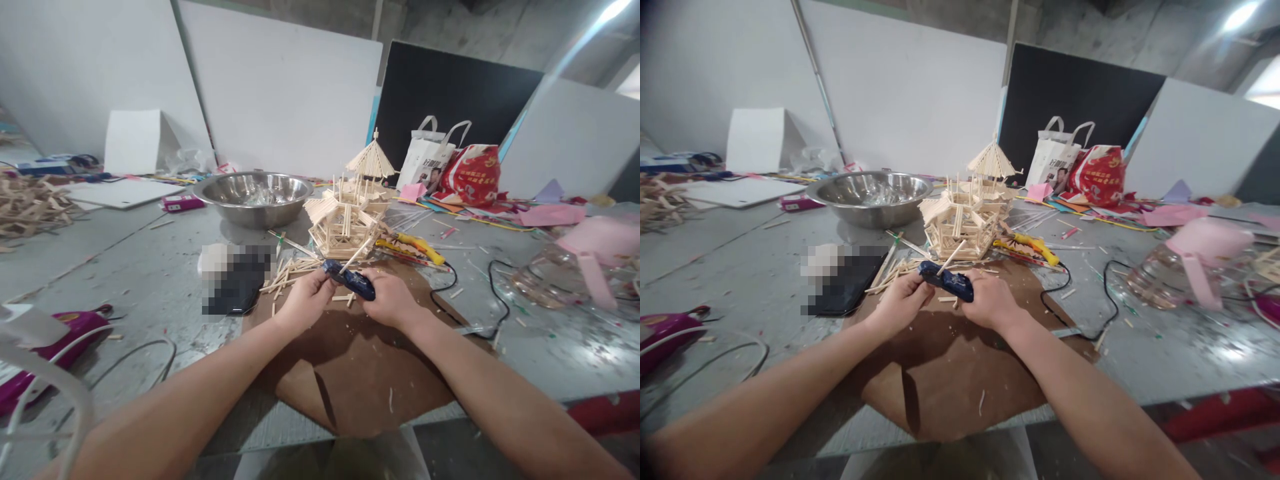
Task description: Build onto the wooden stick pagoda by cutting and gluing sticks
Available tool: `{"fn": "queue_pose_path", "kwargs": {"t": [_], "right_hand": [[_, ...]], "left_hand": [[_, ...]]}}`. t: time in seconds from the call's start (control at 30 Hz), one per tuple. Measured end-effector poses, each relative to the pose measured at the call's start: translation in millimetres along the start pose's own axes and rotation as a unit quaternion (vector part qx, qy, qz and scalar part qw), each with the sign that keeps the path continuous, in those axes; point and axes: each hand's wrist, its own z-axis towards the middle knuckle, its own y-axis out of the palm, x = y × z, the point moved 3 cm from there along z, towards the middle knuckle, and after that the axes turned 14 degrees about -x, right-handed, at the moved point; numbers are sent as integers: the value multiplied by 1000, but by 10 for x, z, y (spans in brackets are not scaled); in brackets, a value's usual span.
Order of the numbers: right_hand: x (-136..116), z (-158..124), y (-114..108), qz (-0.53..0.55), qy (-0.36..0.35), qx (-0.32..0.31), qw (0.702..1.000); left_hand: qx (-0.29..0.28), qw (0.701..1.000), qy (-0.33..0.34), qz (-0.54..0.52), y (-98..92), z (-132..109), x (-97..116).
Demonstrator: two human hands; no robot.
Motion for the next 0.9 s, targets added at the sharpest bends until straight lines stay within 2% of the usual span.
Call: {"fn": "queue_pose_path", "kwargs": {"t": [0.37,0.6,0.7,0.9], "right_hand": [[-5,-4,-10,-4,11,10,1000],[22,9,9,-2,22,11,1000],[24,7,7,6,14,12,1000],[41,12,6,27,-7,12,1000]], "left_hand": [[32,996,1,83,-18,-18,106],[1,996,-28,80,-26,-6,0],[-19,999,-21,45,-22,9,-44],[-65,993,-15,-97,-4,27,-37]]}}
